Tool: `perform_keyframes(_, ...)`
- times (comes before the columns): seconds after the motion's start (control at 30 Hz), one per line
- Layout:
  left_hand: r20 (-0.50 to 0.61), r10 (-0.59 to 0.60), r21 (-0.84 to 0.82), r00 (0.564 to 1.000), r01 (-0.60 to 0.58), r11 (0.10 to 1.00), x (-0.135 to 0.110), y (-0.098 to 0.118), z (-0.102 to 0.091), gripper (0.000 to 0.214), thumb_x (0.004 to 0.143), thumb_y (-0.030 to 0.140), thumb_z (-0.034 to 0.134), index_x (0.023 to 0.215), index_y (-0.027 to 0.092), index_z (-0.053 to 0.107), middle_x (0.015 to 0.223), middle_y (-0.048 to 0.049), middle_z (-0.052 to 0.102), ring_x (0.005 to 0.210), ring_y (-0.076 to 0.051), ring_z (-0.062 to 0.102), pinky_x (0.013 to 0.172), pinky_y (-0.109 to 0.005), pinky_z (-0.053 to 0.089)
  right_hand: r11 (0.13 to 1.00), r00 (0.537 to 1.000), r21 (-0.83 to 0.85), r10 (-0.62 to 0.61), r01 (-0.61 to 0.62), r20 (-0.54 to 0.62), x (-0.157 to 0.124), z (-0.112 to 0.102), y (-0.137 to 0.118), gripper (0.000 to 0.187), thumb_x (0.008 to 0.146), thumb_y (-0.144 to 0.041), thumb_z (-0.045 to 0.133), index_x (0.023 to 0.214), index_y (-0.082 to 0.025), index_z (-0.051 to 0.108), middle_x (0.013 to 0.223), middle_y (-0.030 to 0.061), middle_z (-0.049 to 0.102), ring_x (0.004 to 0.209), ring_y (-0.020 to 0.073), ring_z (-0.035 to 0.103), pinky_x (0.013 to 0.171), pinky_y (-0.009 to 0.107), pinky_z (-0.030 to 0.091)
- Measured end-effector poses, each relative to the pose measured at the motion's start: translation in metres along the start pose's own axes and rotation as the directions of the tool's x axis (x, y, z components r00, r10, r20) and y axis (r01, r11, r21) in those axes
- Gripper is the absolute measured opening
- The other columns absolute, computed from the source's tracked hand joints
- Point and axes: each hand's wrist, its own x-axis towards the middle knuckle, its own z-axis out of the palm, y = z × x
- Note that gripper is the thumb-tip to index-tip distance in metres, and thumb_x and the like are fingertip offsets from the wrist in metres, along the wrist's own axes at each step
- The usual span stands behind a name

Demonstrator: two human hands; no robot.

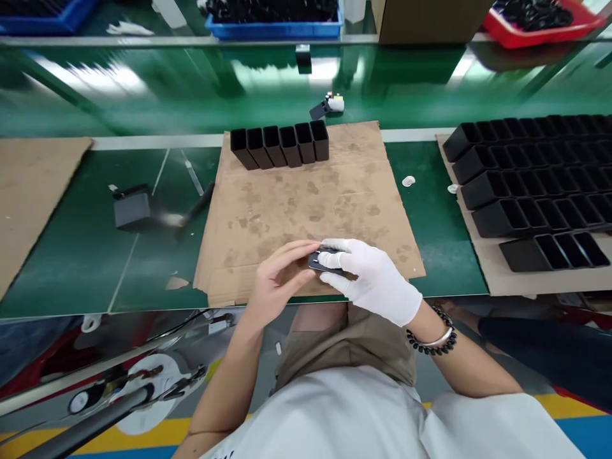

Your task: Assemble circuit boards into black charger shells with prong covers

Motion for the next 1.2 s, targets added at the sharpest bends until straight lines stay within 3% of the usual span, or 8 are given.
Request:
perform_keyframes(0.2, -0.074, 0.163, 0.167, 0.984, -0.149, 0.975, 0.004, 0.001, 0.007, 0.022, 0.090, 0.017, 0.075, 0.111, 0.020, 0.079, 0.117, -0.0092, 0.078, 0.110, -0.021, 0.074, 0.101, -0.032, 0.060, 0.990, 0.991, -0.030, -0.136, 0.136, 0.007, 0.002, -0.003, 0.003, 0.019, 0.098, -0.021, 0.064, 0.116, -0.026, 0.069, 0.127, 0.0048, 0.075, 0.105, 0.0202, 0.077, 0.087, 0.031, 0.064)
perform_keyframes(0.37, -0.057, 0.030, 0.044, 0.998, -0.027, 0.999, 0.005, 0.002, 0.001, 0.020, 0.086, 0.021, 0.079, 0.106, 0.020, 0.081, 0.115, -0.0102, 0.079, 0.107, -0.021, 0.075, 0.097, -0.030, 0.061, 0.973, 0.975, -0.074, -0.221, 0.221, 0.013, 0.011, -0.012, -0.002, 0.012, 0.101, -0.024, 0.061, 0.104, -0.024, 0.072, 0.109, 0.0040, 0.081, 0.087, 0.0187, 0.079, 0.070, 0.027, 0.063)
perform_keyframes(0.6, -0.477, -0.182, -0.381, 0.860, -0.015, 0.925, -0.001, -0.007, -0.003, 0.019, 0.084, 0.035, 0.082, 0.097, 0.022, 0.080, 0.089, -0.0033, 0.079, 0.086, -0.015, 0.075, 0.087, -0.026, 0.061, 0.975, 0.989, -0.223, -0.048, 0.016, -0.137, 0.004, -0.006, -0.002, 0.016, 0.097, -0.025, 0.064, 0.107, -0.025, 0.076, 0.115, 0.0064, 0.079, 0.098, 0.0240, 0.079, 0.079, 0.033, 0.065)
perform_keyframes(0.8, -0.471, -0.196, -0.318, 0.860, 0.041, 0.947, 0.001, -0.006, -0.001, 0.021, 0.083, 0.037, 0.082, 0.097, 0.021, 0.079, 0.086, -0.0032, 0.078, 0.085, -0.015, 0.074, 0.083, -0.023, 0.059, 0.974, 0.972, -0.204, 0.054, -0.102, -0.229, -0.002, 0.003, 0.007, 0.018, 0.096, -0.027, 0.065, 0.111, -0.027, 0.076, 0.121, 0.0056, 0.077, 0.105, 0.0239, 0.077, 0.086, 0.033, 0.065)
perform_keyframes(0.93, -0.400, -0.213, -0.255, 0.891, 0.115, 0.960, 0.001, -0.005, -0.001, 0.016, 0.085, 0.033, 0.080, 0.094, 0.020, 0.078, 0.089, -0.0041, 0.078, 0.088, -0.016, 0.074, 0.083, -0.023, 0.058, 0.956, 0.949, 0.124, 0.282, -0.265, -0.144, 0.001, 0.004, 0.015, 0.014, 0.089, -0.028, 0.071, 0.103, -0.027, 0.076, 0.117, 0.0054, 0.078, 0.110, 0.0272, 0.074, 0.098, 0.042, 0.062)
perform_keyframes(1.0, -0.341, -0.212, -0.219, 0.916, 0.142, 0.965, 0.000, -0.004, -0.001, 0.013, 0.086, 0.029, 0.077, 0.096, 0.019, 0.078, 0.093, -0.0049, 0.078, 0.093, -0.017, 0.073, 0.088, -0.024, 0.058, 0.780, 0.853, 0.461, 0.515, -0.423, -0.090, 0.007, 0.002, 0.014, 0.015, 0.081, -0.032, 0.080, 0.093, -0.025, 0.073, 0.108, 0.0044, 0.079, 0.107, 0.0276, 0.074, 0.099, 0.045, 0.061)
perform_keyframes(1.07, -0.300, -0.206, -0.198, 0.931, 0.151, 0.968, 0.000, -0.003, -0.001, 0.013, 0.088, 0.026, 0.075, 0.098, 0.020, 0.077, 0.097, -0.0054, 0.078, 0.098, -0.017, 0.073, 0.092, -0.024, 0.057, 0.385, 0.723, 0.784, 0.681, -0.487, 0.115, 0.014, -0.002, 0.008, 0.021, 0.080, -0.036, 0.082, 0.093, -0.023, 0.071, 0.107, 0.0032, 0.078, 0.102, 0.0238, 0.075, 0.095, 0.042, 0.064)
perform_keyframes(1.2, -0.306, -0.198, -0.202, 0.931, 0.140, 0.969, 0.000, -0.004, 0.000, 0.014, 0.090, 0.028, 0.073, 0.100, 0.019, 0.076, 0.099, -0.0059, 0.077, 0.101, -0.018, 0.073, 0.094, -0.025, 0.056, -0.322, 0.562, 0.851, 0.644, -0.416, 0.518, 0.030, -0.008, -0.016, 0.019, 0.103, -0.031, 0.057, 0.103, -0.019, 0.072, 0.107, 0.0031, 0.078, 0.094, 0.0124, 0.075, 0.093, 0.025, 0.064)
